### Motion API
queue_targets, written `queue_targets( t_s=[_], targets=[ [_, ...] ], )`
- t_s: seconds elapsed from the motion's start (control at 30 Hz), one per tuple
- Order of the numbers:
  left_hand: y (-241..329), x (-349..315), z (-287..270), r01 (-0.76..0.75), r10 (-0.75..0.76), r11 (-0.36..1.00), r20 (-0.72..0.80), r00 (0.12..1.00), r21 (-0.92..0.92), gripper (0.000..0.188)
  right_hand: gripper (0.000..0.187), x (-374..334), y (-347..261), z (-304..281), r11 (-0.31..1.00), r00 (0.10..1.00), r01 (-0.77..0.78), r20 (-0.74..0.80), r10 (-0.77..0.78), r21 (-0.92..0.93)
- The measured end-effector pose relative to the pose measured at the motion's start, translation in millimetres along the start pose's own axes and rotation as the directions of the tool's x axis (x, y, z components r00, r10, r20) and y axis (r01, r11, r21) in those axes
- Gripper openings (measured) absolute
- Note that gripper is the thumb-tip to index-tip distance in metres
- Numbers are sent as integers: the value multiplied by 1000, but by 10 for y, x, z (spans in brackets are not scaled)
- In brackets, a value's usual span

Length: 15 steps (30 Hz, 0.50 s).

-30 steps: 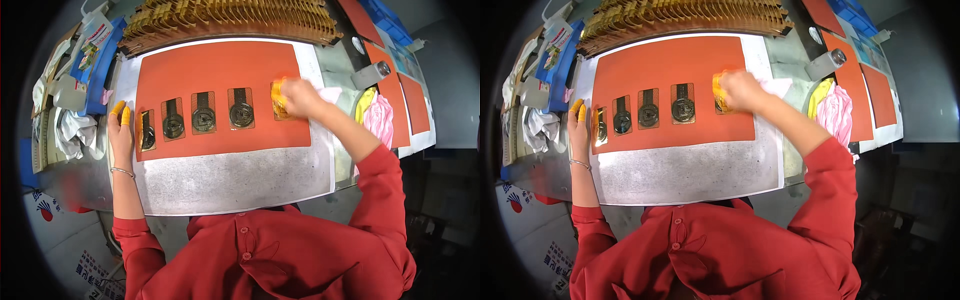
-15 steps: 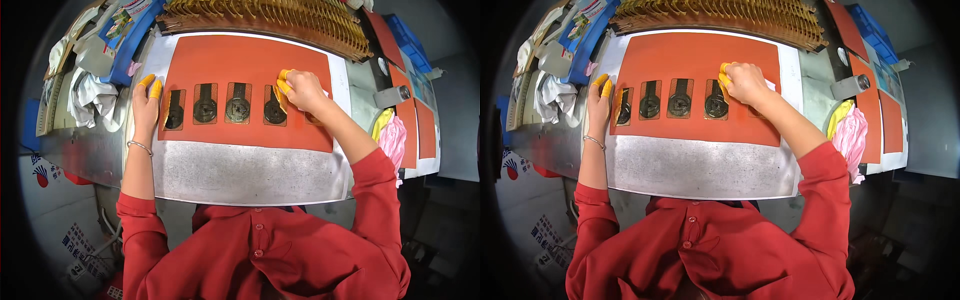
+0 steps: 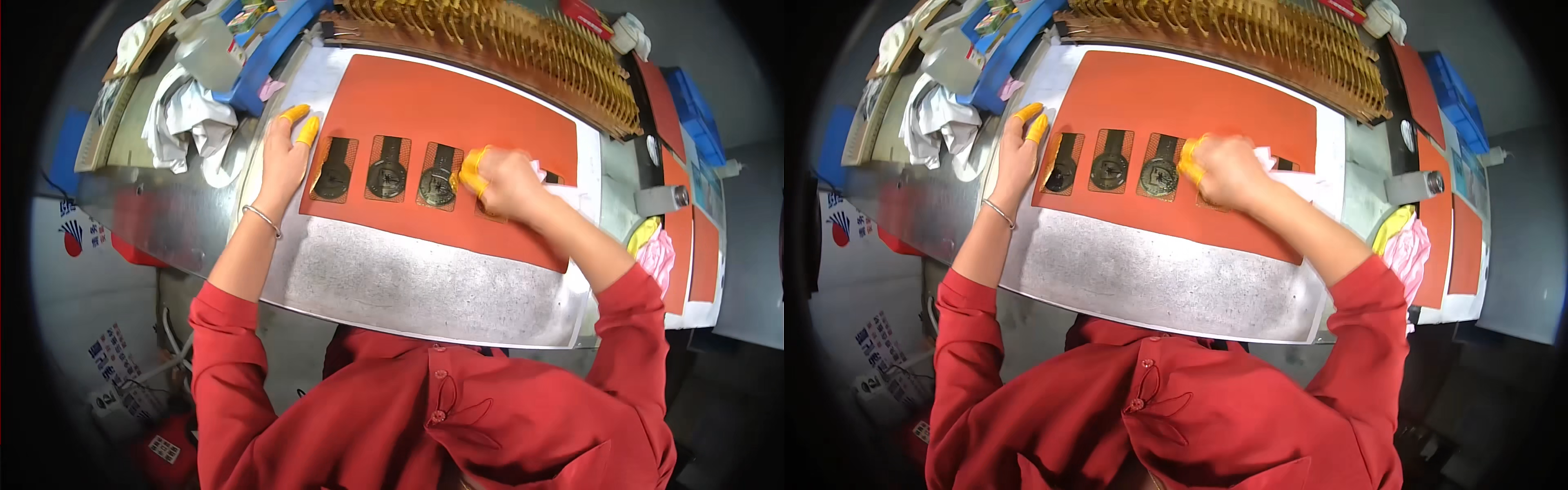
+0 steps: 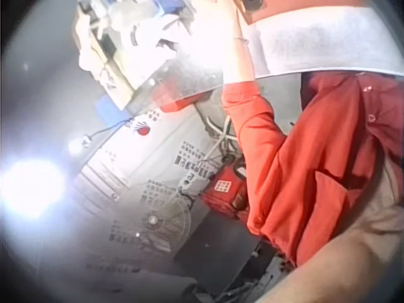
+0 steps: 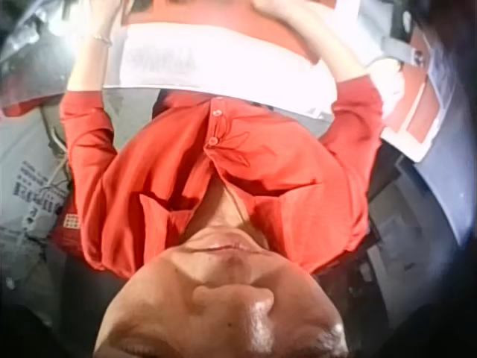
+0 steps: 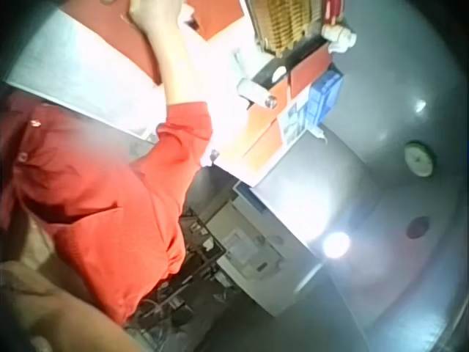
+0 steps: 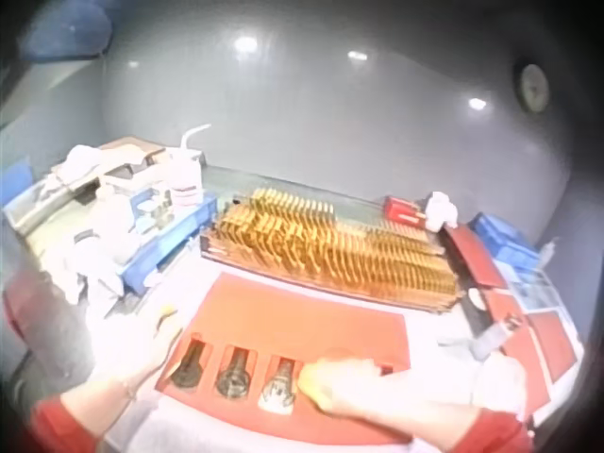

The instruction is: The person cleans four dark, rectangular medals arranged on a red mat using a yellow cloth. They repeatedly wipe the surface of each medal, occasionally dipping the cloth into a liquid bottle to re-wet it. The person handles the medals one by one, ensuring each is thoroughly wiped before moving to the next.

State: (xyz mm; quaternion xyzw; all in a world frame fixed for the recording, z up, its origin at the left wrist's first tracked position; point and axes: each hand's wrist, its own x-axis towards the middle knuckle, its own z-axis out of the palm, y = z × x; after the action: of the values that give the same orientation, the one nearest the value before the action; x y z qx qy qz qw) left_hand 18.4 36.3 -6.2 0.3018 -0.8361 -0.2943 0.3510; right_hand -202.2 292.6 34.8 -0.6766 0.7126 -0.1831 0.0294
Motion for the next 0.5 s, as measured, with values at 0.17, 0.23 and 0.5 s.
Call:
queue_targets(
  t_s=[0.17,0.23,0.5],
  targets=[
    [136,19,-7,-34,31,996,29,999,86,30,13,254,-48,168,994,997,-68,-28,66,-83],
    [68,-6,-6,-12,11,999,32,999,39,29,21,537,-40,83,989,984,-147,-96,149,21],
    [154,-32,-9,-49,49,999,48,998,0,25,12,144,-773,128,985,990,78,103,-94,151]
  ],
)
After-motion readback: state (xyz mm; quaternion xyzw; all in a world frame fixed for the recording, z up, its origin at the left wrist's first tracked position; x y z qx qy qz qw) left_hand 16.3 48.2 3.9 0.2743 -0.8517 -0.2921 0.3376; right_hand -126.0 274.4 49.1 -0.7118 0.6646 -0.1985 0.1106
